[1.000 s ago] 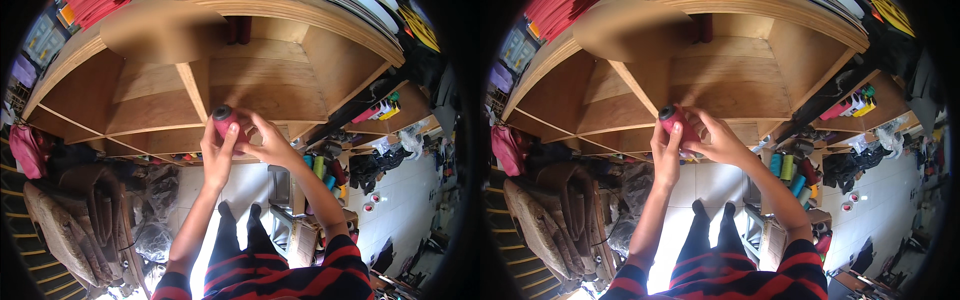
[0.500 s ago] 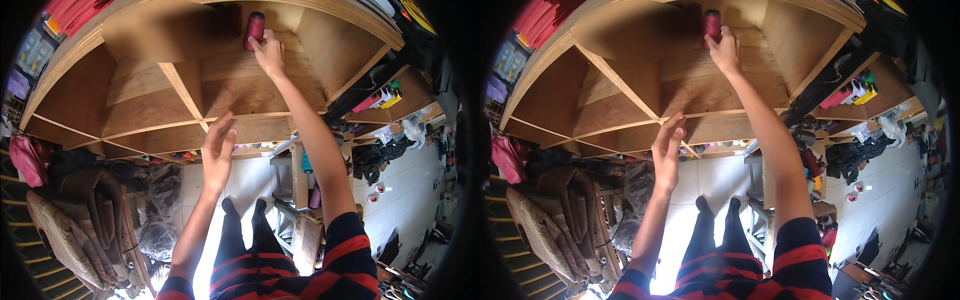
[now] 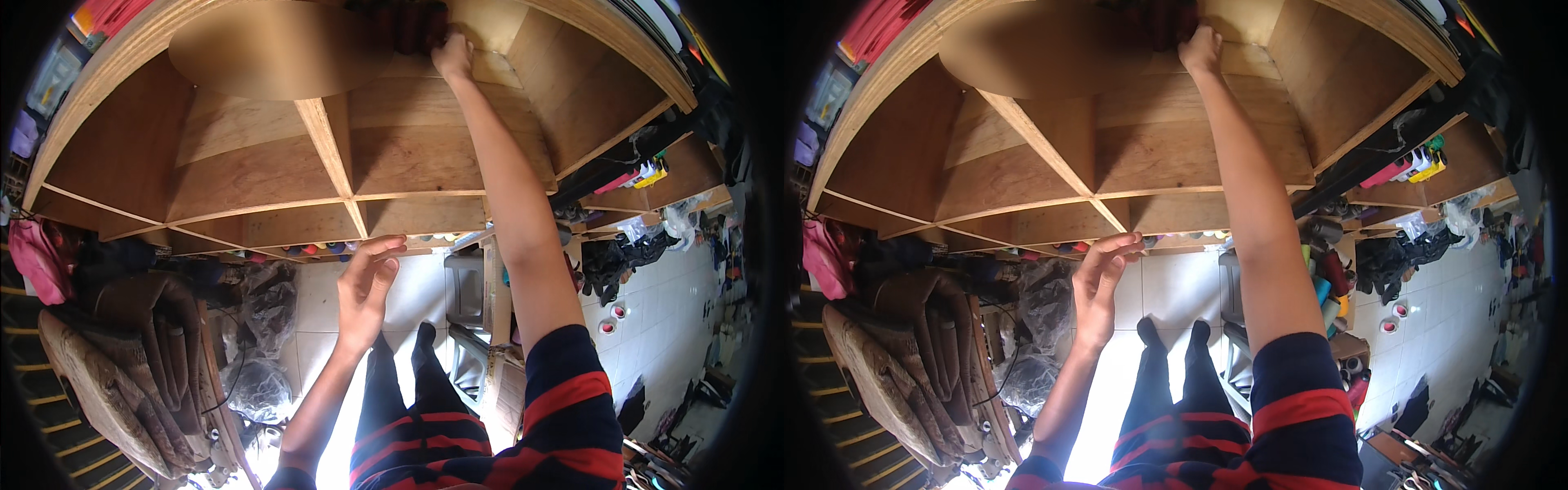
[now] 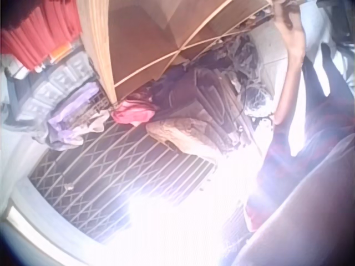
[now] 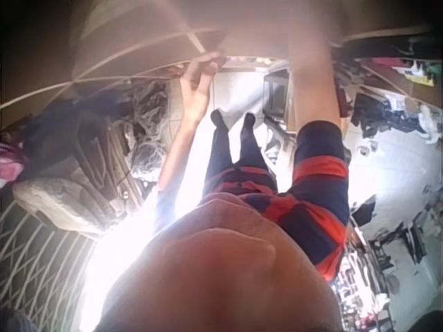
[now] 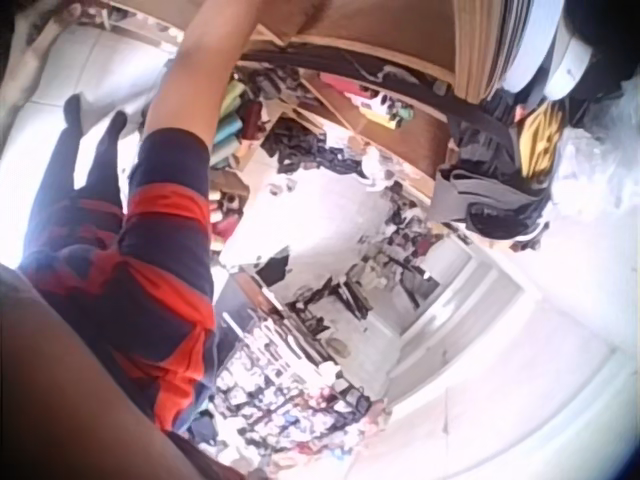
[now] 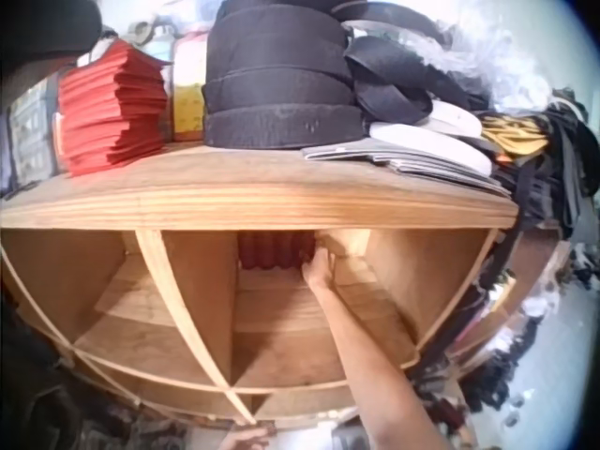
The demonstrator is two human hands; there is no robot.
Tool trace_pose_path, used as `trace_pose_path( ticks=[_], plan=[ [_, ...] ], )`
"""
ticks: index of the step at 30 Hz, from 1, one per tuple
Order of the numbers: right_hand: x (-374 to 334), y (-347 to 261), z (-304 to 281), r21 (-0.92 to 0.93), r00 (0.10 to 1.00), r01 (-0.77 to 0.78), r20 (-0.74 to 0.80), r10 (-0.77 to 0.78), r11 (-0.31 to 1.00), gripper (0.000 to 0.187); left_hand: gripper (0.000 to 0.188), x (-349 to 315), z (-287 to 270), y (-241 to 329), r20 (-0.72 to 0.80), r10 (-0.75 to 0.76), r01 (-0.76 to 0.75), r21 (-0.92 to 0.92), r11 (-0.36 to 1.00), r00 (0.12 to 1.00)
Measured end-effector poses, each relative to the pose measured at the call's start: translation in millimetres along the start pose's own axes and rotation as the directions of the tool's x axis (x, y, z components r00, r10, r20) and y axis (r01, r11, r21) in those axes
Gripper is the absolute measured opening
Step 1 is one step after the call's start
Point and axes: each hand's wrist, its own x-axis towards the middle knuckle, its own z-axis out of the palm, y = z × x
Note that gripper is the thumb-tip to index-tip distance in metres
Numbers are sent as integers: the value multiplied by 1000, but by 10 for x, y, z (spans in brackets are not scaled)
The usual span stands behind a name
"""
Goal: The person picks up thread spools from cardboard boxes and organizes them by placing them into the cubbies of a wooden shelving unit.
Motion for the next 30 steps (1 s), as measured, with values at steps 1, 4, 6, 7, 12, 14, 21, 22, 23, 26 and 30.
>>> trace_pose_path(
  ticks=[1,4,6,7,12,14,21,22,23,26,30],
  plan=[
    [8,-16,31,19,1000,-7,1,7,1000,33,31,-3,-14,-3,-2,-7,7,0,1000,1000],
    [28,0,100,-23,999,-40,6,40,999,32,30,-11,-25,-4,12,-16,16,1,1000,1000],
    [90,164,12,-24,1000,-8,3,8,1000,33,29,11,39,10,52,-9,9,0,1000,999],
    [100,181,-29,9,998,64,-9,-64,998,32,28,33,61,-17,39,0,0,-8,1000,999],
    [-498,48,-204,391,969,80,-247,21,917,54,23,-9,215,-44,63,-43,44,-15,999,997],
    [-1309,-534,-680,518,990,60,-141,16,853,31,24,-83,127,-92,24,-86,87,-65,994,996],
    [-3679,-171,-3278,356,869,-492,248,428,794,27,22,-482,879,-654,362,-271,270,53,961,892],
    [-4091,60,-3439,357,816,-575,181,549,736,24,21,-503,981,-774,420,-263,258,69,964,869],
    [-4372,158,-3715,248,787,-615,130,603,749,22,22,-497,1117,-901,484,-226,187,128,974,846],
    [-5159,392,-4436,165,656,-738,-51,753,655,18,24,-390,1820,-1109,670,-124,-134,320,938,732],
    [-5687,322,-4898,14,575,-812,-148,805,583,15,40,-31,2666,-1591,912,228,-808,161,567,342]
  ],
)
